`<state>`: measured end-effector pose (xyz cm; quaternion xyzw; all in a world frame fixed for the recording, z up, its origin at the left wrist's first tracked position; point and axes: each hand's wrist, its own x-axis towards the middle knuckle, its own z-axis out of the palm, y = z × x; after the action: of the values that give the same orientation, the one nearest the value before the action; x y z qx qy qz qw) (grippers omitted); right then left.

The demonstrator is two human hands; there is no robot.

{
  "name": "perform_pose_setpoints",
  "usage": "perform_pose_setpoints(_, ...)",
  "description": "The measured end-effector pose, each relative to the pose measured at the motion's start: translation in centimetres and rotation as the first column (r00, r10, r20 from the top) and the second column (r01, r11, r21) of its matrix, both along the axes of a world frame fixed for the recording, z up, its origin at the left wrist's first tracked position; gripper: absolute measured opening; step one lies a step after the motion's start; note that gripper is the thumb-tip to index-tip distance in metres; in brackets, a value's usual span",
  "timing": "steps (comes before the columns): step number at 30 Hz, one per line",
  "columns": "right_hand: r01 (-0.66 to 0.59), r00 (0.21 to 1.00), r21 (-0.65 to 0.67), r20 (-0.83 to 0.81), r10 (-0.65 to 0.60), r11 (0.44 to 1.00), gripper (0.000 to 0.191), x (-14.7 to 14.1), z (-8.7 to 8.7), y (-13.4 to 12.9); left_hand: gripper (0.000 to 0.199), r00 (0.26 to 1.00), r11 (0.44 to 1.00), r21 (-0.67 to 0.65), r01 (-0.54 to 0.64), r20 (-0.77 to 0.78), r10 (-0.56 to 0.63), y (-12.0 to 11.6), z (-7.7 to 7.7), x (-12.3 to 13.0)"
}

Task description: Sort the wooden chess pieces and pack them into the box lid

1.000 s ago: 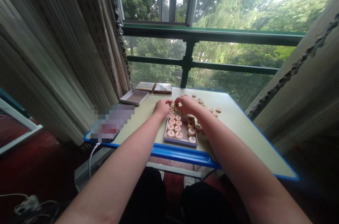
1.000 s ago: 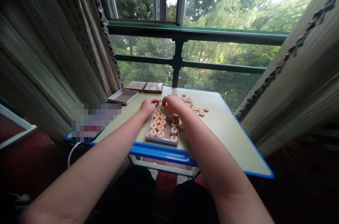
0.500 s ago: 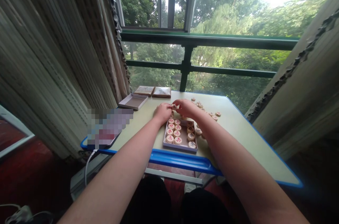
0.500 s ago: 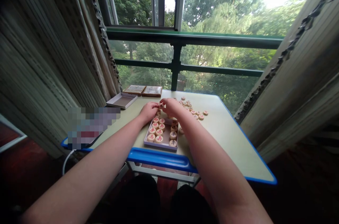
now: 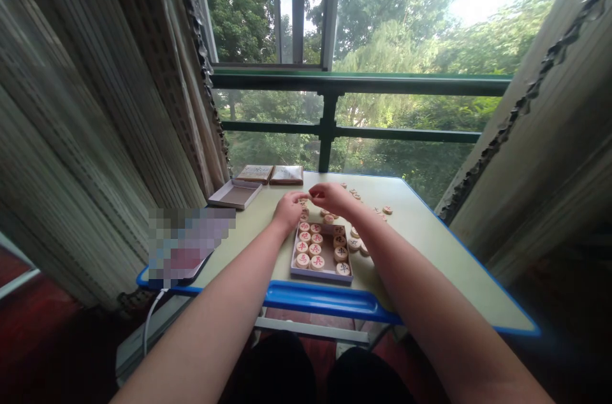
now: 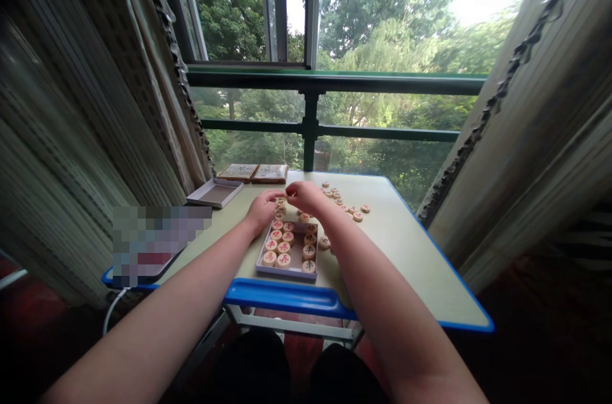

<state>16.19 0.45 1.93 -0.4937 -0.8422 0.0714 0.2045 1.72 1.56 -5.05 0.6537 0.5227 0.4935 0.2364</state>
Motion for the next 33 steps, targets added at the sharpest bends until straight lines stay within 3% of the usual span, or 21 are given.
perform_pose_setpoints(6, 0.028, 0.999, 0.017, -0.044, -0.027, 0.999, 0.018, 0.4, 1.7, -1.0, 0.036, 0.999, 0.998, -0.062, -0.003, 0.053, 0.006, -0.3, 0.3, 0.0)
perform_pose_setpoints(12, -0.026, 0.966, -0.039, -0.258, 0.015, 0.999, 0.032, 1.3, 4.5, -2.9, 0.034, 0.995, 0.992, -0.123, -0.01, 0.093, 0.022, -0.4, 0.4, 0.0)
perform_pose_setpoints(15, -0.071, 0.957, -0.041, -0.286, 0.057, 0.997, 0.019, 2.7, 4.8, -5.3, 0.036, 0.995, 0.99, -0.136, -0.018, 0.093, 0.031, -0.4, 0.4, 0.1)
perform_pose_setpoints(19, -0.091, 0.93, 0.022, -0.355, 0.093, 0.996, 0.017, 4.9, 2.5, -10.0, 0.035, 0.996, 0.986, -0.161, -0.035, 0.076, 0.048, -0.6, 0.5, 0.2)
perform_pose_setpoints(22, -0.013, 0.904, 0.091, -0.424, 0.05, 0.996, 0.015, 5.8, -0.5, -13.4, 0.034, 0.996, 0.986, -0.157, -0.052, 0.064, 0.063, -1.0, 0.6, 0.1)
perform_pose_setpoints(26, 0.064, 0.897, 0.159, -0.442, 0.013, 0.985, 0.017, 5.7, -3.4, -15.6, 0.035, 0.989, 0.981, -0.128, -0.145, 0.006, 0.147, -1.9, 0.9, -0.5)
perform_pose_setpoints(30, 0.101, 0.908, 0.16, -0.419, -0.025, 0.982, 0.026, 5.6, -4.2, -16.2, 0.034, 0.959, 0.974, -0.096, -0.206, -0.218, 0.181, -3.3, 1.2, -1.1)
perform_pose_setpoints(33, 0.068, 0.948, 0.164, -0.317, -0.012, 0.984, 0.018, 5.8, -4.1, -16.3, 0.031, 0.939, 0.988, -0.082, -0.132, -0.331, 0.098, -5.0, 1.5, -1.6)
